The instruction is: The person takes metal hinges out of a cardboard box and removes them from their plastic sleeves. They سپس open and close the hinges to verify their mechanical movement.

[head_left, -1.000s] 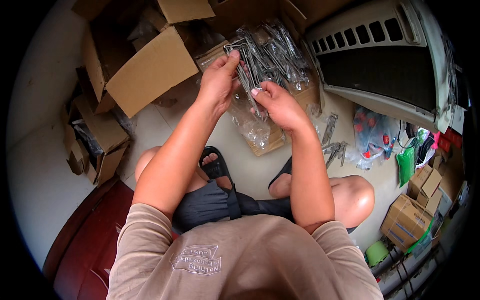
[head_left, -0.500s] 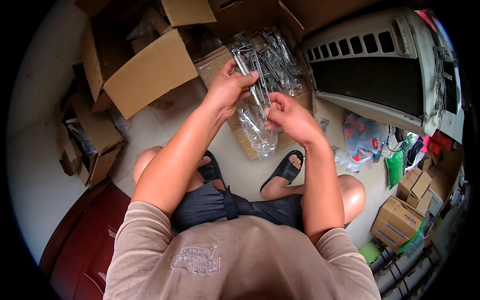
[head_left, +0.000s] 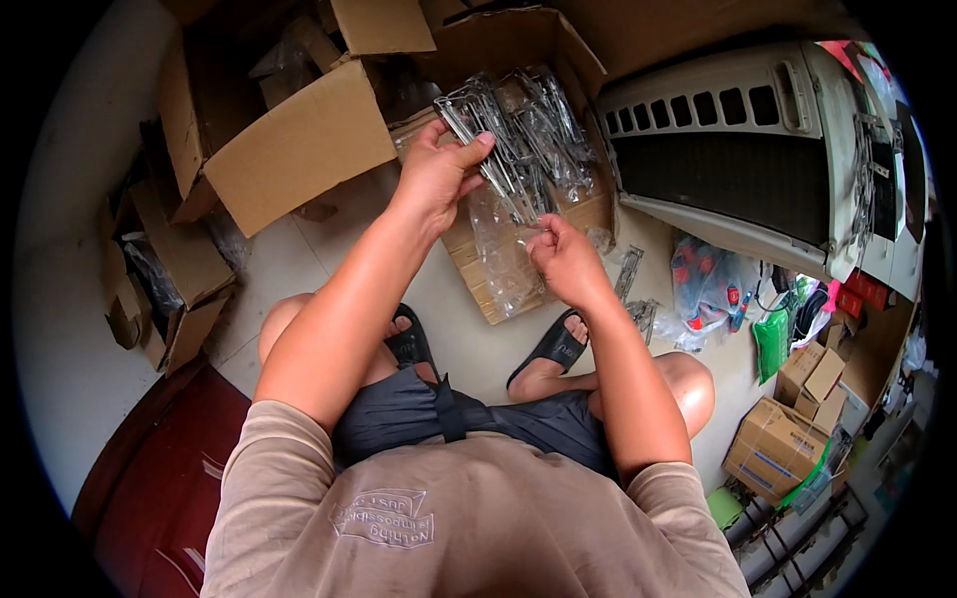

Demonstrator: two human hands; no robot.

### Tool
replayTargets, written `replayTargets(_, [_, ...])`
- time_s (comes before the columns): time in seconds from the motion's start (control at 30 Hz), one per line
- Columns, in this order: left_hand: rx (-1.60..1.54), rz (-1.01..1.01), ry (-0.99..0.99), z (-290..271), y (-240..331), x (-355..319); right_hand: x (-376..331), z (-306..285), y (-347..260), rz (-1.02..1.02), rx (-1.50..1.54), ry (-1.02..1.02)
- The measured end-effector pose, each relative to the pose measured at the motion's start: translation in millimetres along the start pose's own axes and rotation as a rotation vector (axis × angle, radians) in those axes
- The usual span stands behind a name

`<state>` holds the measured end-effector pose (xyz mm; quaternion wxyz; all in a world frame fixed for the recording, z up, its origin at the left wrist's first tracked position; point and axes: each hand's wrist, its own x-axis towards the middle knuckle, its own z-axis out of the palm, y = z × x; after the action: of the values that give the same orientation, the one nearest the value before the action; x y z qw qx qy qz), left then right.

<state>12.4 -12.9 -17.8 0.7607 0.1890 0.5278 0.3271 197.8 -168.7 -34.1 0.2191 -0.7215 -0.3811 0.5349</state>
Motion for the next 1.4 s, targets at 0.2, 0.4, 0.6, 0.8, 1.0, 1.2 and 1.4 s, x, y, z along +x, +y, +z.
replayTargets(0.2, [0.089,-0.045,-0.071,0.0,-5.7,-6.3,-9.0,-14.2,-55.9,-0.029,0.142,0.152])
replayTargets(0.4, [0.048,-0.04,-0.282,10.3,-29.3,-19.9,-26.9,-12.4,-71.1,0.063,0.029,-0.04])
replayTargets(0.6, [0.056,-0.141,-0.41,21.7,-29.4,-49.2,-35.3,-15.6,-74.3,0.052,0.064,0.049])
replayTargets(0.8, [0.17,-0.064,-0.319,21.2,-39.6,-42.9,-38.0,-24.2,-83.2,-0.018,-0.175,0.029])
replayTargets(1.0, [0.24,0.001,-0.287,30.5,-30.8,-48.6,-38.1,-28.4,-79.6,-0.16,-0.285,0.079])
replayTargets(1.2, [0.262,0.007,-0.255,36.7,-27.6,-55.8,-44.8,-26.3,-80.9,-0.207,-0.405,0.15])
replayTargets(1.4, [0.219,0.006,-0.333,31.3,-32.0,-51.3,-50.2,-28.3,-87.4,-0.209,-0.386,0.149])
